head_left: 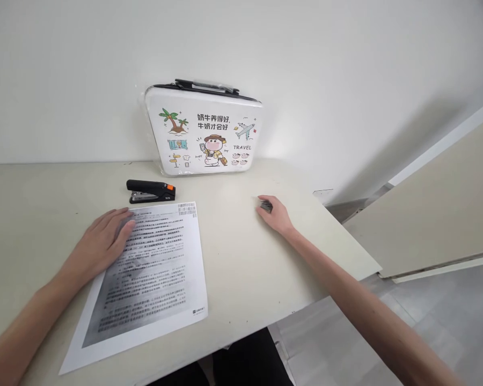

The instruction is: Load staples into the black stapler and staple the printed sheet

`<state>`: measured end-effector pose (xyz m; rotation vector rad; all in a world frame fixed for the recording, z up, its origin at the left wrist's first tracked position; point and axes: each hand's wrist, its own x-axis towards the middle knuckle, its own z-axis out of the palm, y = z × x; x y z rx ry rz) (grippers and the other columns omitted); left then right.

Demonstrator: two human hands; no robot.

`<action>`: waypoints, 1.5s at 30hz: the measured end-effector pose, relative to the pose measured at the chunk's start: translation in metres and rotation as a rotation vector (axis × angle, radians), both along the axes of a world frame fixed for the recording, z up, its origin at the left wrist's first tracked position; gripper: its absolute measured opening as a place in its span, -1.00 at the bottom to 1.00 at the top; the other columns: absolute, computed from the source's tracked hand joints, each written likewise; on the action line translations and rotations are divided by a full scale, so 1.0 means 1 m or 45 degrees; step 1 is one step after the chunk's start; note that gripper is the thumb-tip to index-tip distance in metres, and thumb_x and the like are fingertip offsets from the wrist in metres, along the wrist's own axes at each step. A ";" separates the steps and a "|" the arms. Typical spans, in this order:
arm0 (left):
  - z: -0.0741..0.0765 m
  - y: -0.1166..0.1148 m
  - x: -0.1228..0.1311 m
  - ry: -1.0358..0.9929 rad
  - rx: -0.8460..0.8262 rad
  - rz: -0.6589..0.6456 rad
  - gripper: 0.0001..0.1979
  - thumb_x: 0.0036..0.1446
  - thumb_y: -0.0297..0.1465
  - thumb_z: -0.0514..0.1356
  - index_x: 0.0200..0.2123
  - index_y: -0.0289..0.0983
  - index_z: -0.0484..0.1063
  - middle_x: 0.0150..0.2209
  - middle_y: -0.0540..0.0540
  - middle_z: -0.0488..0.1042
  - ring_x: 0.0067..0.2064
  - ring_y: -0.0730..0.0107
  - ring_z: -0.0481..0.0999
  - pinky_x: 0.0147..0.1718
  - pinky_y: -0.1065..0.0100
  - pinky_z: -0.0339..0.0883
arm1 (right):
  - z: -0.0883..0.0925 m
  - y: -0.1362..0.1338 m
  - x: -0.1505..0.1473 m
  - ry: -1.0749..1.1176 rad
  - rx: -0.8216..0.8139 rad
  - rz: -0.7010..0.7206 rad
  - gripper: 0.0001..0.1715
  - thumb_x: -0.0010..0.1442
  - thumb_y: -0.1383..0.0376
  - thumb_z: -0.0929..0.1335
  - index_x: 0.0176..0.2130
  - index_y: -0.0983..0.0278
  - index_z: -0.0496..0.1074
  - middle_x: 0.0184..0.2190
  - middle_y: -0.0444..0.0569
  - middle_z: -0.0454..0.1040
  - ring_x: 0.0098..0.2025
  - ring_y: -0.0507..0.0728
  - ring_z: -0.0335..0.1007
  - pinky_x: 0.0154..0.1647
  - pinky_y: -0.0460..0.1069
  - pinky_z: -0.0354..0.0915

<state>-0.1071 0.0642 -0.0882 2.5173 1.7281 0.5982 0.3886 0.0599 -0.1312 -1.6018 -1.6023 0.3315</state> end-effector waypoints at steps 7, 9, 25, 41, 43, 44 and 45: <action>-0.002 -0.004 -0.003 0.001 -0.027 0.011 -0.36 0.43 0.01 -0.18 0.22 -0.34 0.35 0.32 -0.29 0.38 0.42 0.04 0.22 0.43 0.00 -0.01 | 0.004 0.001 -0.022 0.072 0.003 0.096 -0.48 0.18 0.13 0.41 0.12 0.19 0.47 0.11 0.08 0.55 0.08 0.22 0.52 0.19 0.18 0.39; -0.003 -0.004 -0.003 0.000 -0.036 0.014 -0.35 0.43 0.01 -0.18 0.22 -0.33 0.35 0.33 -0.28 0.38 0.42 0.05 0.21 0.43 -0.01 0.00 | 0.004 -0.001 -0.021 0.075 -0.007 0.102 -0.49 0.19 0.12 0.42 0.11 0.19 0.47 0.11 0.08 0.55 0.07 0.22 0.52 0.18 0.18 0.39; -0.005 -0.013 0.001 -0.043 -0.020 0.057 -0.36 0.41 0.03 -0.17 0.23 -0.22 0.40 0.35 -0.20 0.37 0.44 -0.02 0.21 0.42 -0.09 0.07 | -0.003 0.046 -0.076 0.023 0.007 0.165 -0.70 0.25 0.17 0.33 -0.05 0.18 0.51 0.00 0.06 0.59 0.00 0.25 0.49 0.11 0.21 0.41; -0.012 -0.024 0.007 -0.021 0.006 0.054 -0.42 0.43 -0.03 -0.11 0.23 -0.27 0.40 0.35 -0.24 0.35 0.43 -0.06 0.19 0.41 -0.09 0.10 | 0.001 0.118 -0.205 0.062 0.000 0.569 -0.75 0.34 0.16 0.31 -0.13 0.17 0.56 -0.07 0.00 0.61 -0.04 0.19 0.50 0.14 0.12 0.38; -0.012 -0.025 0.008 -0.021 0.010 0.057 -0.44 0.43 -0.05 -0.09 0.22 -0.27 0.40 0.33 -0.25 0.36 0.41 -0.05 0.21 0.40 -0.07 0.11 | 0.004 0.124 -0.216 0.089 -0.003 0.606 -0.69 0.40 0.13 0.27 -0.14 0.17 0.56 -0.09 -0.02 0.63 -0.04 0.18 0.51 0.16 0.11 0.36; -0.012 -0.026 0.008 -0.024 0.012 0.056 -0.45 0.43 -0.06 -0.08 0.22 -0.28 0.40 0.32 -0.26 0.36 0.41 -0.06 0.22 0.40 -0.07 0.12 | 0.005 0.127 -0.220 0.107 -0.006 0.619 -0.65 0.42 0.10 0.24 -0.15 0.17 0.56 -0.10 -0.03 0.64 -0.04 0.18 0.53 0.16 0.10 0.36; -0.011 -0.026 0.008 -0.030 0.014 0.055 -0.45 0.43 -0.07 -0.07 0.22 -0.28 0.40 0.32 -0.27 0.36 0.40 -0.06 0.22 0.40 -0.07 0.13 | 0.006 0.129 -0.224 0.129 -0.011 0.625 -0.60 0.44 0.07 0.22 -0.15 0.17 0.56 -0.11 -0.04 0.65 -0.05 0.17 0.54 0.15 0.09 0.36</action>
